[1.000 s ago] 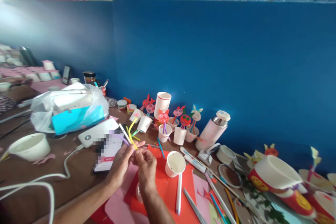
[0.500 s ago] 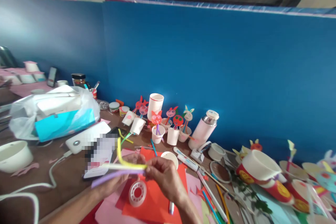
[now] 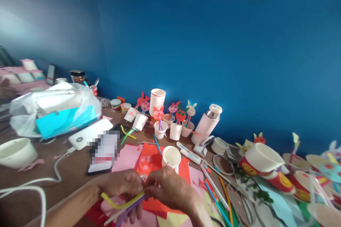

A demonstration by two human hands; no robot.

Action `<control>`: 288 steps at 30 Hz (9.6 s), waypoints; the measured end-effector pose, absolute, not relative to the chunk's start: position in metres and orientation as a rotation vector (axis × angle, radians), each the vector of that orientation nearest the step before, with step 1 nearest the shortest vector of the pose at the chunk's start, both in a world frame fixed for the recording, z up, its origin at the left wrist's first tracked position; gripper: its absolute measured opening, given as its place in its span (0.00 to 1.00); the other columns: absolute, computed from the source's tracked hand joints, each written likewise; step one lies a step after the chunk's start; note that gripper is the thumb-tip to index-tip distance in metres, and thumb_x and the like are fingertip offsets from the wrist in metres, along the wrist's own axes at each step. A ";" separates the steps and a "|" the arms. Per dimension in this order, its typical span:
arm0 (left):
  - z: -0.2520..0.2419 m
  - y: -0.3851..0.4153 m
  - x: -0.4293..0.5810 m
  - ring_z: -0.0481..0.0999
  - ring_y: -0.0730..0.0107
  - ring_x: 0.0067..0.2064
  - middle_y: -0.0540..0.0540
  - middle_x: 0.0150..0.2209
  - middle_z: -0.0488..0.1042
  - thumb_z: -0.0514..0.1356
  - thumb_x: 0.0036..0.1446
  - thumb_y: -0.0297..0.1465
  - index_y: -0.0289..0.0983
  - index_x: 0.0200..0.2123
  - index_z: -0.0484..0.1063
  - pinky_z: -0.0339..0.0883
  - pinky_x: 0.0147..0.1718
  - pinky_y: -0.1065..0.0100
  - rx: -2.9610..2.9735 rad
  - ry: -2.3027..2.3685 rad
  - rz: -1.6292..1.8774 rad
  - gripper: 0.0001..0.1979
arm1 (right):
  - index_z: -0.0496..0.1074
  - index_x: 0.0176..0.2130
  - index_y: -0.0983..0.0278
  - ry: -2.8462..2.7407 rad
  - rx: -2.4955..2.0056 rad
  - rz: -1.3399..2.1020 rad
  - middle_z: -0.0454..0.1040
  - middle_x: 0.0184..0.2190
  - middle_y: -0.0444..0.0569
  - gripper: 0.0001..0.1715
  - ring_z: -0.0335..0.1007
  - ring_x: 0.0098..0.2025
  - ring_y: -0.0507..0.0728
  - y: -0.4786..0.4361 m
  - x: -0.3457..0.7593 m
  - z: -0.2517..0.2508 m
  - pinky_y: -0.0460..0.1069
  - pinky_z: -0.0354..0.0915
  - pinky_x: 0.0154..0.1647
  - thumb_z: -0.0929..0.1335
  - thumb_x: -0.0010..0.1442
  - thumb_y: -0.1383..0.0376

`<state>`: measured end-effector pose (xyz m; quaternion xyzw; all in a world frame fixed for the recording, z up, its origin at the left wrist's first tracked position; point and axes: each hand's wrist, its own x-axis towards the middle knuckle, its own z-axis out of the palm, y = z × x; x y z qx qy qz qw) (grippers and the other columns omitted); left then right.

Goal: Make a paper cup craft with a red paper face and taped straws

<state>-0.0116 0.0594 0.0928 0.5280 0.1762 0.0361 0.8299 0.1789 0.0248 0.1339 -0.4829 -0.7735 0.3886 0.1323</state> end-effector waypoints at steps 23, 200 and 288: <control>0.070 0.055 -0.009 0.78 0.59 0.28 0.38 0.28 0.78 0.58 0.55 0.39 0.32 0.32 0.72 0.68 0.34 0.60 1.045 0.382 0.125 0.14 | 0.77 0.30 0.60 -2.230 -1.464 1.032 0.77 0.25 0.43 0.10 0.71 0.28 0.51 0.026 0.178 0.125 0.43 0.59 0.27 0.66 0.51 0.70; 0.062 0.048 0.005 0.76 0.68 0.25 0.40 0.28 0.76 0.56 0.58 0.34 0.32 0.31 0.67 0.65 0.25 0.70 0.833 0.415 0.433 0.10 | 0.74 0.38 0.65 -1.593 -1.757 -0.597 0.77 0.24 0.48 0.17 0.72 0.23 0.52 -0.004 0.311 0.025 0.44 0.60 0.27 0.60 0.62 0.59; 0.083 0.048 0.024 0.74 0.70 0.21 0.42 0.25 0.75 0.57 0.56 0.33 0.32 0.29 0.67 0.63 0.21 0.72 0.797 0.426 0.595 0.09 | 0.68 0.24 0.63 -1.827 -1.637 -0.039 0.69 0.18 0.42 0.18 0.65 0.19 0.50 -0.009 0.291 0.033 0.43 0.59 0.24 0.60 0.62 0.59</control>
